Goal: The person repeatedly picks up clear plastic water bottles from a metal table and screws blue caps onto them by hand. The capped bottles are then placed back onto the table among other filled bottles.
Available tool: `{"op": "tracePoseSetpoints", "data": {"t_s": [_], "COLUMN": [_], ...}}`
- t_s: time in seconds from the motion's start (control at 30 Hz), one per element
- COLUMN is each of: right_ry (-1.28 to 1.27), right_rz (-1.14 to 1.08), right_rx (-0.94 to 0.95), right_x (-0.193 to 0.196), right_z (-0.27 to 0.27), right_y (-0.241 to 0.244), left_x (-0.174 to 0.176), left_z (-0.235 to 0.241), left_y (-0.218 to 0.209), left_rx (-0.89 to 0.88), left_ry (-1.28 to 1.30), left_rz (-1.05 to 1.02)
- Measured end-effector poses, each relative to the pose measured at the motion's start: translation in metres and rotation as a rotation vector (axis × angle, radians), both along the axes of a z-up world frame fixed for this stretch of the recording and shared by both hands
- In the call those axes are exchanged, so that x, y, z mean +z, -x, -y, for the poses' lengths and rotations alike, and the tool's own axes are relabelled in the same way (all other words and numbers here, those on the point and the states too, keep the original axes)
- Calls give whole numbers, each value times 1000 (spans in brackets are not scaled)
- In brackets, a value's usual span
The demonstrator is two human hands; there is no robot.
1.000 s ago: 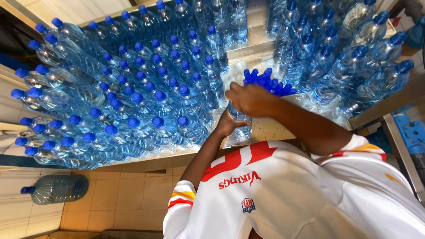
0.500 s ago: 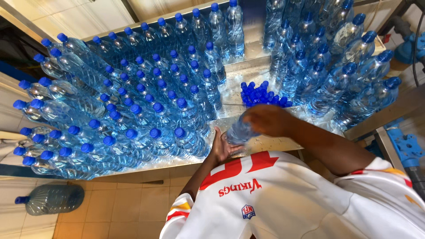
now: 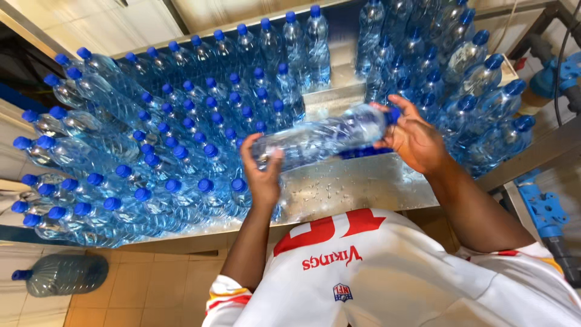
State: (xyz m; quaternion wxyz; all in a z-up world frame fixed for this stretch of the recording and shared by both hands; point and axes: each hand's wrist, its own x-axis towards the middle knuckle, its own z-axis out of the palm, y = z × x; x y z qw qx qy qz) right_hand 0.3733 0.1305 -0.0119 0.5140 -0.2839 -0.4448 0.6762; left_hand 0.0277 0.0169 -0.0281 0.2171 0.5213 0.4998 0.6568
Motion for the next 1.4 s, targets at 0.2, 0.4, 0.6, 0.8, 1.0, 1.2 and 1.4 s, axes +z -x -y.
{"op": "tracePoseSetpoints", "data": {"t_s": [0.2,0.4,0.6,0.8,1.0,1.2,1.4], "right_ry": [-679,-919,-1614,-661,-1846,-157,67], "right_rz": [369,807,626,834,485,1001,792], "right_rx": [-283,-111,-617,-18,-591,193,36], "right_x": [21,80,61,32,46,33,82], "right_z": [-20,-6,-60,-52,-78,-88,-118], "right_y": [-4,-10,27,48,40,70,84], "left_x": [-5,27,55,46,79,72,14], "left_z": [6,33,58,69,66,62,26], "left_y": [-2,-3,-9,3,16,13,4], "left_rx": [105,107,66,376,175,211,173], "left_ry": [47,222,273,-75,405,-358,-251], "left_rz": [557,928,722,104,598,-507,-1108]}}
